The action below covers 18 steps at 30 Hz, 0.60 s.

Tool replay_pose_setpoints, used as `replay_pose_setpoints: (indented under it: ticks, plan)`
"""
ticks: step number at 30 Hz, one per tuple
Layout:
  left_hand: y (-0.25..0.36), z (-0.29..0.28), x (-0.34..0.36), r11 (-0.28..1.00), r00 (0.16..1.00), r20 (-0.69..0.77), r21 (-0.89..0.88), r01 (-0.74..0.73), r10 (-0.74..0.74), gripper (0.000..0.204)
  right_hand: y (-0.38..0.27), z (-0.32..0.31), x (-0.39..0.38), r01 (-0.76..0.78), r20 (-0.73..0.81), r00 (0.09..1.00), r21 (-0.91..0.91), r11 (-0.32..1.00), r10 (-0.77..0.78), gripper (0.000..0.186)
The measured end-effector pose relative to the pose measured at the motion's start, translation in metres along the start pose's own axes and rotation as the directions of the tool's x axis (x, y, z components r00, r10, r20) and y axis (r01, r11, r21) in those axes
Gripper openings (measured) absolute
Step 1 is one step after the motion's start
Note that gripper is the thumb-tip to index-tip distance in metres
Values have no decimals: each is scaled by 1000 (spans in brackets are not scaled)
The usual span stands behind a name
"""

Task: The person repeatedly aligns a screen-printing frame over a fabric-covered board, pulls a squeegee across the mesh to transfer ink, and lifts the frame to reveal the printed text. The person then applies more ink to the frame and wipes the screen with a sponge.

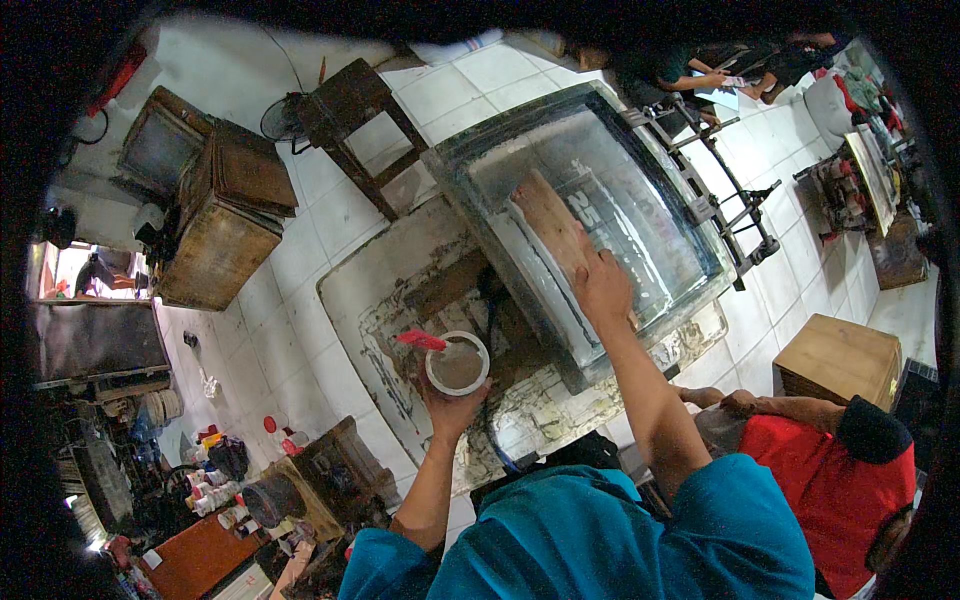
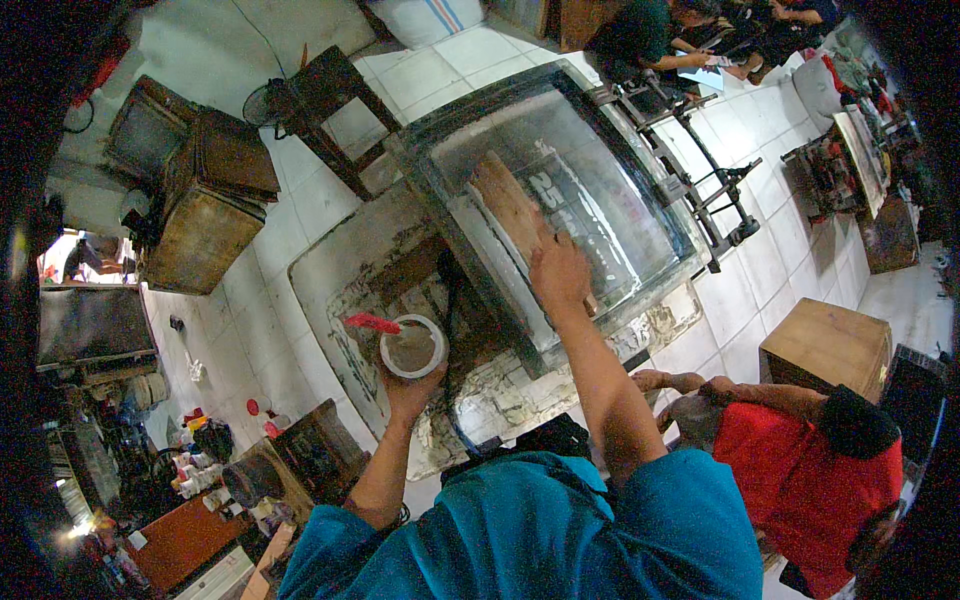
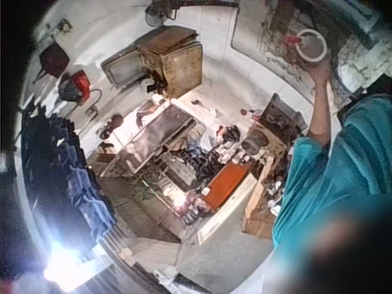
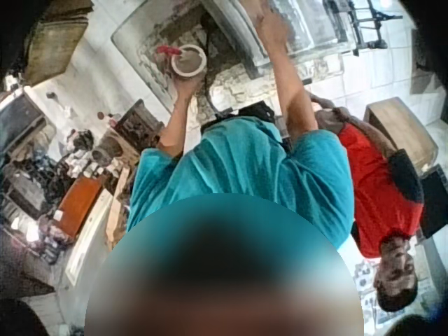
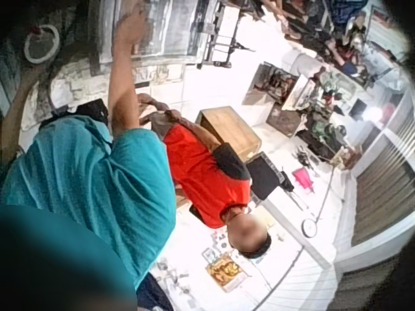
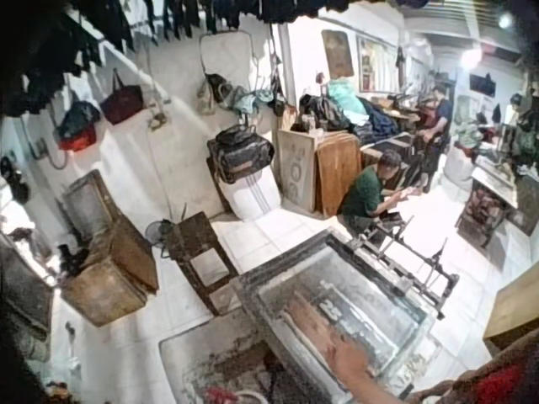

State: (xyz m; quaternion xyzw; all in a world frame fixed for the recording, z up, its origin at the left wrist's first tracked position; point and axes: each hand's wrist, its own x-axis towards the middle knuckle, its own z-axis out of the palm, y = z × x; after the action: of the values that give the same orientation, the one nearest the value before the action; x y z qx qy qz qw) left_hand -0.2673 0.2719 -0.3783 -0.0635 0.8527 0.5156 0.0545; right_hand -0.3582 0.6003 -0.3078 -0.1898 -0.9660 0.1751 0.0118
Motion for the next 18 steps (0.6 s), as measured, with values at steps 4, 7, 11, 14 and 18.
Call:
replay_pose_setpoints:
  ticks: [4,7,11,14,18]
  plan:
    - [-12,1,-1,992,998,28,-109,58,-56,122,-7,15,-1,37,-33,999,24,999,-37,80]
    - [-18,0,1,997,999,21,70,-37,36,123,-13,22,-2,96,-52,994,-36,995,-98,79]
    - [-15,-2,3,998,998,52,-59,21,-18,124,-18,26,-6,107,-67,992,-38,993,-110,78]
    - [-4,-3,3,992,997,3,97,-83,83,108,-19,25,-10,75,-15,997,24,997,-75,75]
    - [6,-4,1,1000,997,71,27,-16,15,123,-17,22,-11,82,-17,997,118,990,-80,76]
